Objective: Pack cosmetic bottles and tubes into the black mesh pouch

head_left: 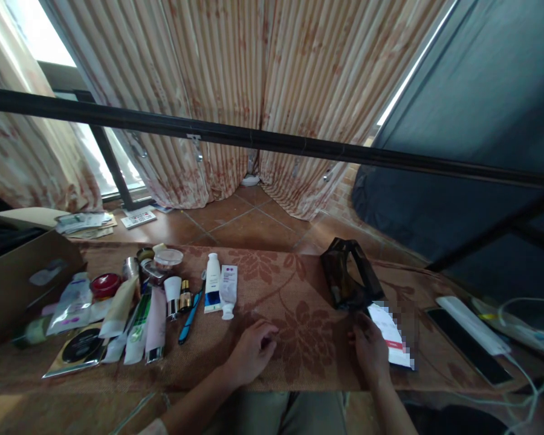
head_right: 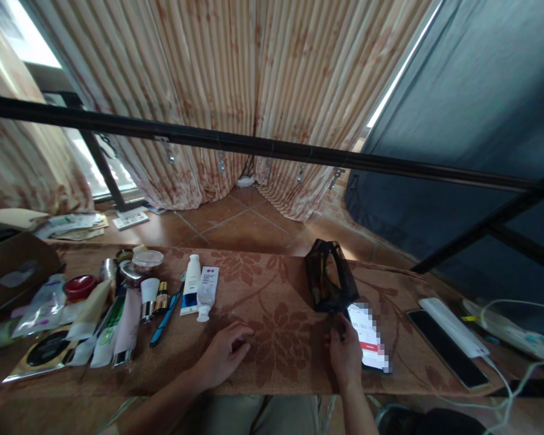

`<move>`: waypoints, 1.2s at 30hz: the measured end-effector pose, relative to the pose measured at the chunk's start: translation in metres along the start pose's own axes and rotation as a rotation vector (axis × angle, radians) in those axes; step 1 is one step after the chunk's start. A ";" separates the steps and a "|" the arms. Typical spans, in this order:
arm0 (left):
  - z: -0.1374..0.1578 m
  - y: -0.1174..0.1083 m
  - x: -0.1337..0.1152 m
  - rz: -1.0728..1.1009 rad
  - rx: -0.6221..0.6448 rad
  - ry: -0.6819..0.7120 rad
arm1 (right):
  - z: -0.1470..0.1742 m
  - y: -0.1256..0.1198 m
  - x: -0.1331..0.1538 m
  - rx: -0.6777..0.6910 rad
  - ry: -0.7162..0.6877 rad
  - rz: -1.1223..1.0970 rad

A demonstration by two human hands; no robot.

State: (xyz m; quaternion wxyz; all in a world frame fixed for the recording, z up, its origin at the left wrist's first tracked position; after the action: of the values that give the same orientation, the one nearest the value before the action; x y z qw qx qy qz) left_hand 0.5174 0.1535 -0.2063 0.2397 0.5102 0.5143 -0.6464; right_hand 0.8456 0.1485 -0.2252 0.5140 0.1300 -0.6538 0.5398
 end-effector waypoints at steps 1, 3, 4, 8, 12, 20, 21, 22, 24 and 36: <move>0.001 0.000 0.000 0.000 -0.002 0.002 | -0.002 -0.004 -0.004 0.009 0.015 0.023; 0.003 -0.001 -0.001 -0.007 -0.012 0.006 | -0.007 -0.017 -0.013 0.010 0.041 0.076; 0.004 -0.001 -0.002 -0.013 -0.019 0.009 | -0.010 -0.024 -0.018 -0.001 0.048 0.101; 0.013 -0.003 0.000 -0.024 -0.032 0.020 | -0.020 -0.053 -0.038 -0.038 0.113 0.235; 0.028 -0.013 0.006 -0.008 -0.079 0.012 | -0.029 -0.065 -0.047 -0.011 0.094 0.306; 0.064 -0.062 0.020 0.025 -0.298 -0.047 | 0.006 -0.034 -0.026 -0.061 -0.144 0.529; 0.068 -0.069 0.021 0.022 -0.324 -0.065 | 0.017 -0.021 -0.018 -0.055 -0.203 0.510; 0.071 -0.075 0.023 0.019 -0.343 -0.080 | 0.029 -0.008 -0.011 -0.054 -0.240 0.484; 0.076 -0.084 0.024 0.014 -0.358 -0.096 | 0.051 0.023 0.001 -0.016 -0.246 0.474; 0.112 -0.093 0.040 0.007 -0.352 -0.121 | 0.113 0.169 0.084 0.249 -0.427 0.368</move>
State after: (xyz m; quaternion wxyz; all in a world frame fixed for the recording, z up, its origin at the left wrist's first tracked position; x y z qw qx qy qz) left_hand 0.3790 0.0933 -0.2086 0.3580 0.4222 0.6023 -0.5751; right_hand 0.6264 0.1509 -0.2411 0.2388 0.1819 -0.6883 0.6604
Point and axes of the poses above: each hand's wrist, its own z-axis away from the middle knuckle, its own y-axis out of the palm, x = y × z, the point moved 9 cm from there along -z, towards the middle knuckle, and after that the axes turned 3 degrees about x, right-handed, at the moved point
